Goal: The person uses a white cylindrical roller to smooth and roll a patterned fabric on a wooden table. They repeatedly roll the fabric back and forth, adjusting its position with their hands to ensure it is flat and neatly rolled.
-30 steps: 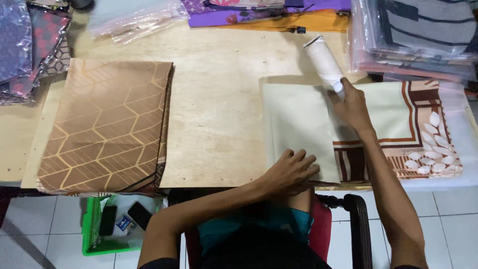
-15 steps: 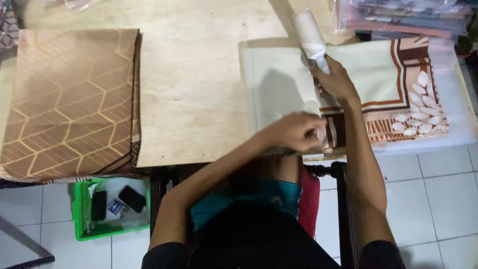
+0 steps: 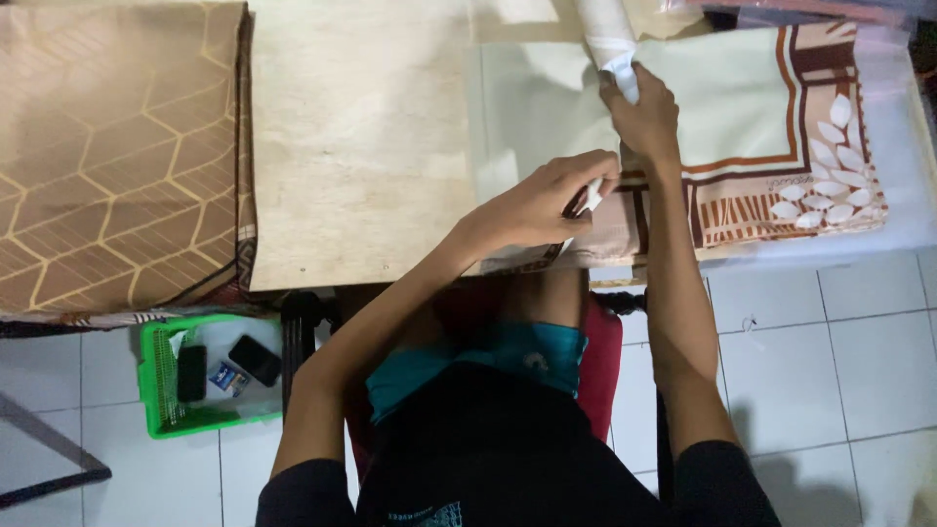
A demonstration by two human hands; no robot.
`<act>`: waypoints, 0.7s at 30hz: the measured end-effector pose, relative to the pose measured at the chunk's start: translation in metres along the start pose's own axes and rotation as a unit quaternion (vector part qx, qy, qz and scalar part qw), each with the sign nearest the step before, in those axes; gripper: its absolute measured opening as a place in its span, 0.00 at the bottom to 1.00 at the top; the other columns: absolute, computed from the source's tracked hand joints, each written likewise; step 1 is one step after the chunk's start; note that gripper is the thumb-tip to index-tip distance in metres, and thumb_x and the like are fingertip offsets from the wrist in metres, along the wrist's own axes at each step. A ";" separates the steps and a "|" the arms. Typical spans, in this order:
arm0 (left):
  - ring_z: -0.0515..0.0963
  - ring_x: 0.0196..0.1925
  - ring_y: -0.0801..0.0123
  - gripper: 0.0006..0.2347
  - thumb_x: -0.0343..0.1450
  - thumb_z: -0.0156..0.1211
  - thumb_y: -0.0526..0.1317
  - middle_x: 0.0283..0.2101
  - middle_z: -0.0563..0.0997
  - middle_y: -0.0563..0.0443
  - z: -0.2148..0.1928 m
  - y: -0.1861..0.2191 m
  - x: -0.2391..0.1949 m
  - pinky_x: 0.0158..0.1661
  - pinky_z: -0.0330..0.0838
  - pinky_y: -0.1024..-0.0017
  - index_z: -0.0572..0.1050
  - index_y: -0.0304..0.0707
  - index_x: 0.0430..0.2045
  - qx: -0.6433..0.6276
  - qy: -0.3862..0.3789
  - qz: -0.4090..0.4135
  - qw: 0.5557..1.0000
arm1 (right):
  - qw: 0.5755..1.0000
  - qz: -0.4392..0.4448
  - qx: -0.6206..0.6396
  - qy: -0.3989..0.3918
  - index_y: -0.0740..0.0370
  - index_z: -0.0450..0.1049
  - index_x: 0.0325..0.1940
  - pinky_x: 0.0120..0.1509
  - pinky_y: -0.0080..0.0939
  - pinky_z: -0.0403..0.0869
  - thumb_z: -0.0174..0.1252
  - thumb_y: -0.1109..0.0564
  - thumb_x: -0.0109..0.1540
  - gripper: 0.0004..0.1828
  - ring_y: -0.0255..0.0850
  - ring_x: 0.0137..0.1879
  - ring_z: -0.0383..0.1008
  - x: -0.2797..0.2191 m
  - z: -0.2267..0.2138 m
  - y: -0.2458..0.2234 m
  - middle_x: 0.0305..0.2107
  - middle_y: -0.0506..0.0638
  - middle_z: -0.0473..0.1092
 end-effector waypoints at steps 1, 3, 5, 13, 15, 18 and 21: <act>0.62 0.30 0.66 0.16 0.61 0.53 0.21 0.32 0.66 0.52 0.013 -0.006 -0.002 0.33 0.55 0.71 0.61 0.43 0.32 -0.003 0.000 -0.003 1.000 | 1.000 0.003 -0.001 -0.003 0.51 0.72 0.43 0.39 0.47 0.62 0.52 0.40 0.69 0.15 0.40 0.36 0.69 0.002 0.004 0.007 0.32 0.44 0.73; 0.81 0.38 0.67 0.25 0.64 0.62 0.21 0.47 0.75 0.44 0.046 -0.022 -0.005 0.32 0.80 0.80 0.64 0.42 0.54 0.065 -0.050 -0.027 0.996 | 1.000 0.005 -0.009 0.029 0.51 0.71 0.37 0.43 0.46 0.63 0.54 0.37 0.68 0.18 0.41 0.35 0.68 0.010 0.003 0.018 0.28 0.43 0.71; 0.79 0.43 0.63 0.29 0.63 0.63 0.23 0.49 0.75 0.43 0.067 -0.024 -0.012 0.36 0.78 0.71 0.61 0.43 0.58 0.194 -0.050 -0.004 0.980 | 0.999 -0.005 -0.012 0.039 0.51 0.71 0.36 0.43 0.47 0.64 0.54 0.37 0.68 0.18 0.42 0.35 0.68 0.012 0.004 0.023 0.27 0.42 0.71; 0.67 0.46 0.63 0.05 0.73 0.61 0.37 0.42 0.69 0.56 0.088 -0.014 -0.045 0.35 0.63 0.68 0.69 0.47 0.36 0.442 0.060 0.119 0.887 | 0.998 -0.035 -0.030 0.039 0.54 0.74 0.41 0.41 0.49 0.66 0.60 0.44 0.68 0.12 0.43 0.35 0.70 0.006 0.003 0.018 0.29 0.46 0.74; 0.69 0.54 0.61 0.13 0.72 0.53 0.29 0.53 0.71 0.55 0.092 -0.025 -0.050 0.45 0.68 0.63 0.73 0.51 0.45 0.405 0.029 0.104 0.908 | 0.999 -0.023 0.001 0.045 0.52 0.68 0.36 0.42 0.45 0.62 0.58 0.43 0.68 0.14 0.40 0.34 0.65 -0.001 -0.002 0.010 0.27 0.42 0.69; 0.69 0.66 0.58 0.15 0.74 0.62 0.50 0.60 0.71 0.53 0.088 -0.045 -0.052 0.58 0.64 0.56 0.71 0.53 0.53 0.306 -0.051 0.069 0.948 | 0.997 -0.030 0.058 0.047 0.56 0.70 0.38 0.40 0.41 0.62 0.56 0.44 0.71 0.15 0.35 0.35 0.64 -0.008 -0.007 0.000 0.29 0.43 0.68; 0.65 0.73 0.50 0.19 0.78 0.53 0.54 0.67 0.70 0.47 0.044 -0.033 -0.055 0.68 0.60 0.53 0.71 0.46 0.58 0.274 0.000 0.089 0.958 | 0.979 -0.127 0.090 0.129 0.60 0.74 0.38 0.40 0.40 0.64 0.58 0.48 0.71 0.15 0.34 0.34 0.62 -0.009 -0.019 -0.011 0.26 0.44 0.67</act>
Point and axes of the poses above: each hand's wrist, its own x-axis towards the middle knuckle, its own z-axis out of the palm, y = z × x, the point moved 9 cm from there along x, towards the middle knuckle
